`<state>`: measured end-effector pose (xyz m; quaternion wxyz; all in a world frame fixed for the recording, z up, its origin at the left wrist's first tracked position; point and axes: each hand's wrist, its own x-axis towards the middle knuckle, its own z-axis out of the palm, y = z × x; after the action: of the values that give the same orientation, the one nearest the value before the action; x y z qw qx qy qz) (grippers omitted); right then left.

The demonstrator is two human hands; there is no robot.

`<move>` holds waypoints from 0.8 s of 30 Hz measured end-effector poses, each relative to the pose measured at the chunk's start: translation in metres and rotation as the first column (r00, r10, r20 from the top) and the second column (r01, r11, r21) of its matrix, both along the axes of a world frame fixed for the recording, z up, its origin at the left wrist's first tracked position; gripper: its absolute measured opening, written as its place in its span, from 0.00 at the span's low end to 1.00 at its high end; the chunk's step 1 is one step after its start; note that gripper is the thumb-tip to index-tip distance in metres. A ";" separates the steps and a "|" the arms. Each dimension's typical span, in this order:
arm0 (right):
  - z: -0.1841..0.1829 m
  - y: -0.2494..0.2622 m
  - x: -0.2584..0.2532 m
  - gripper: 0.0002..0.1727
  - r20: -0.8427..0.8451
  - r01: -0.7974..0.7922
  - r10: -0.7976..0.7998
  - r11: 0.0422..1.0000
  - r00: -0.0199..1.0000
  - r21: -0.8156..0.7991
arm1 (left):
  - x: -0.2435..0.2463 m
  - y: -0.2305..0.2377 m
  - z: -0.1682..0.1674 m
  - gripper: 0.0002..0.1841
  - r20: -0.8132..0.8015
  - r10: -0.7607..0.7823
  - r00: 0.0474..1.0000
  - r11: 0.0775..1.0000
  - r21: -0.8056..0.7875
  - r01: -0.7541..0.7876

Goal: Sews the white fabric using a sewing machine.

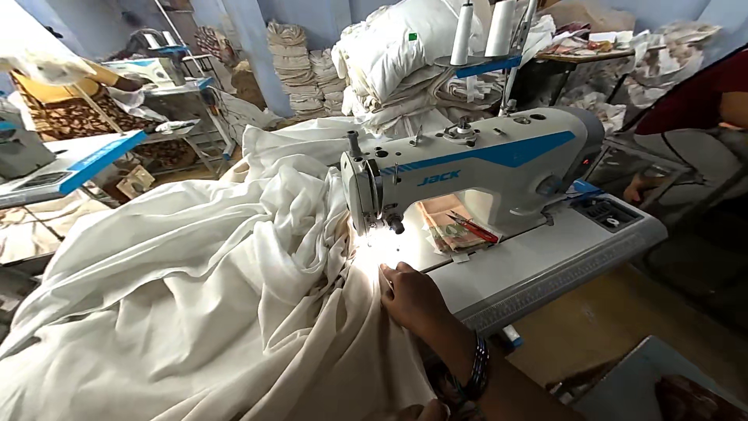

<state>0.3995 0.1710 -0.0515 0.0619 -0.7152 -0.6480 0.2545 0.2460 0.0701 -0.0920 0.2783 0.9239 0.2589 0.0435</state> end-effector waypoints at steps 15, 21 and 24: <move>0.001 -0.001 0.005 0.27 -0.039 -0.031 0.031 0.999 0.999 0.006 | 0.004 0.052 -0.015 0.07 0.197 0.211 0.957 0.644 0.708 -0.288; 0.004 -0.001 0.004 0.26 -0.041 -0.030 0.030 1.000 0.999 -0.008 | -0.001 0.069 -0.023 0.15 0.205 0.207 0.957 0.651 0.701 -0.291; 0.003 0.001 0.002 0.25 -0.037 -0.018 0.018 1.000 0.999 -0.002 | -0.002 0.079 -0.025 0.16 0.231 0.188 0.955 0.667 0.683 -0.297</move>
<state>0.4019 0.1723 -0.0489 0.0707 -0.7045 -0.6530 0.2689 0.2439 0.1490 -0.1175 -0.0905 0.9108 0.3225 0.2415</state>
